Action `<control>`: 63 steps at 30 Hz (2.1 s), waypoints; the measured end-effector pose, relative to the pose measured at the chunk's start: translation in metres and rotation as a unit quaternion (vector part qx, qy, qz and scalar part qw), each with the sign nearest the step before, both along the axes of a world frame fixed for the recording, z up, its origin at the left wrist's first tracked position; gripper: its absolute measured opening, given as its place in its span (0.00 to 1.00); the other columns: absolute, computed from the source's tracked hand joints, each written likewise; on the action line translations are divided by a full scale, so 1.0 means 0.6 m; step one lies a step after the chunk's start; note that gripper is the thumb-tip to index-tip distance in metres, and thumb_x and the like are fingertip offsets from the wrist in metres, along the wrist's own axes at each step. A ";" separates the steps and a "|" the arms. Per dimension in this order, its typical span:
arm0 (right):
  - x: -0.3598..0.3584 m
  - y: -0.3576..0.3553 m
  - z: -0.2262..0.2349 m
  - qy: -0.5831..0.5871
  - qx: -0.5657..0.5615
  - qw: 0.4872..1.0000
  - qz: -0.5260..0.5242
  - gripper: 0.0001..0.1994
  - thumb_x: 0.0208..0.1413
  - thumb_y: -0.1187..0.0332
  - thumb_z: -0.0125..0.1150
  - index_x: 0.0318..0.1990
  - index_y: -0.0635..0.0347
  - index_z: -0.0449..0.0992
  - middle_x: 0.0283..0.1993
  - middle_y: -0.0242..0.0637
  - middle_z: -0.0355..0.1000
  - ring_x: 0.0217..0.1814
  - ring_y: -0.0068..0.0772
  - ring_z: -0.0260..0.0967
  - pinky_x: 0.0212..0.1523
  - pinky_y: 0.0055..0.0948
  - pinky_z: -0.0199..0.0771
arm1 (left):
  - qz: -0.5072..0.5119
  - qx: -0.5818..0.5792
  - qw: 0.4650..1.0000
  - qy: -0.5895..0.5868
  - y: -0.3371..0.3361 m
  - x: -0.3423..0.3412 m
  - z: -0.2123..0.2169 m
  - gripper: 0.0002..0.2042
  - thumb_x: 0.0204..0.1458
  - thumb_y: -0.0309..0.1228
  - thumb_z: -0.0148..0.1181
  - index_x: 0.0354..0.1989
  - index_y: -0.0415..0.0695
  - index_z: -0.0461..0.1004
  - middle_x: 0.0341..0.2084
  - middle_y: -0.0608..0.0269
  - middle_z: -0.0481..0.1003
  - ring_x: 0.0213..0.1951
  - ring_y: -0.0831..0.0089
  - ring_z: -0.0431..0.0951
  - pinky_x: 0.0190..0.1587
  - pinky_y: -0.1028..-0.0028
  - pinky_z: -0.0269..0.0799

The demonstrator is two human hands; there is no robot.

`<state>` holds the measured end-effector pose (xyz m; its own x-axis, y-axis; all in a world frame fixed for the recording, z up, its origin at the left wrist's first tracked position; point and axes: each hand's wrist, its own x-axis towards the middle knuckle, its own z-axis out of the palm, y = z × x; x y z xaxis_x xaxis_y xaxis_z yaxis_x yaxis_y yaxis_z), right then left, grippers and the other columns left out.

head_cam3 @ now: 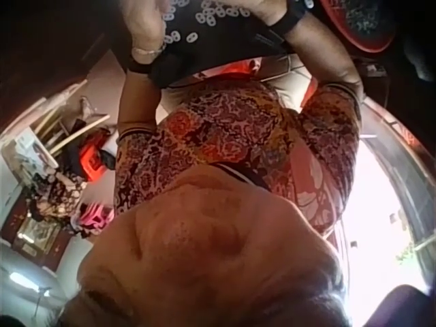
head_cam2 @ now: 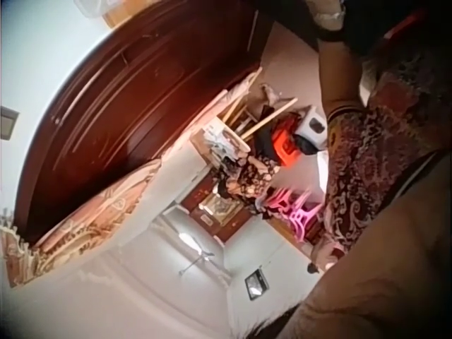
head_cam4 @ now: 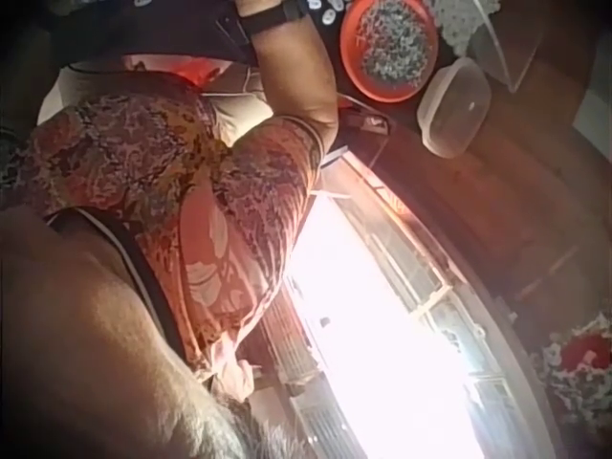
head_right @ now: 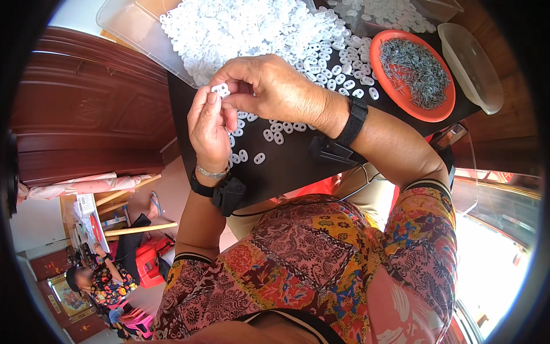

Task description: Manually assembling small white plastic components by inserting metal pins into them.

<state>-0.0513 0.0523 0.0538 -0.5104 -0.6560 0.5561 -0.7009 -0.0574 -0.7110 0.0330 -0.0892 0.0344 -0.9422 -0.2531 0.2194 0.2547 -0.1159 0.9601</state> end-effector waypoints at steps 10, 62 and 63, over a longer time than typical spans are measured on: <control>-0.001 0.000 -0.003 -0.024 -0.010 0.999 -0.032 0.13 0.46 0.75 0.67 0.41 0.58 0.75 0.25 0.28 0.71 0.27 0.18 0.68 0.29 0.19 0.70 | -0.060 0.050 0.996 -0.043 -0.006 -0.002 0.012 0.08 0.56 0.32 0.48 0.34 0.39 0.67 0.17 0.67 0.66 0.18 0.82 0.64 0.21 0.84 0.57; -0.003 -0.006 -0.013 -0.233 -0.041 0.967 0.091 0.09 0.52 0.77 0.60 0.42 0.62 0.74 0.35 0.27 0.72 0.37 0.15 0.68 0.41 0.19 0.71 | 0.058 -0.125 0.990 0.014 -0.005 0.008 0.001 0.06 0.57 0.26 0.48 0.30 0.38 0.66 0.16 0.72 0.63 0.18 0.87 0.59 0.20 0.84 0.55; -0.002 -0.006 -0.013 -0.234 -0.042 0.967 0.091 0.09 0.52 0.77 0.60 0.42 0.62 0.74 0.35 0.27 0.72 0.37 0.15 0.68 0.41 0.19 0.71 | 0.058 -0.126 0.990 0.014 -0.004 0.008 0.002 0.06 0.57 0.26 0.48 0.30 0.38 0.66 0.16 0.72 0.63 0.18 0.87 0.59 0.20 0.84 0.55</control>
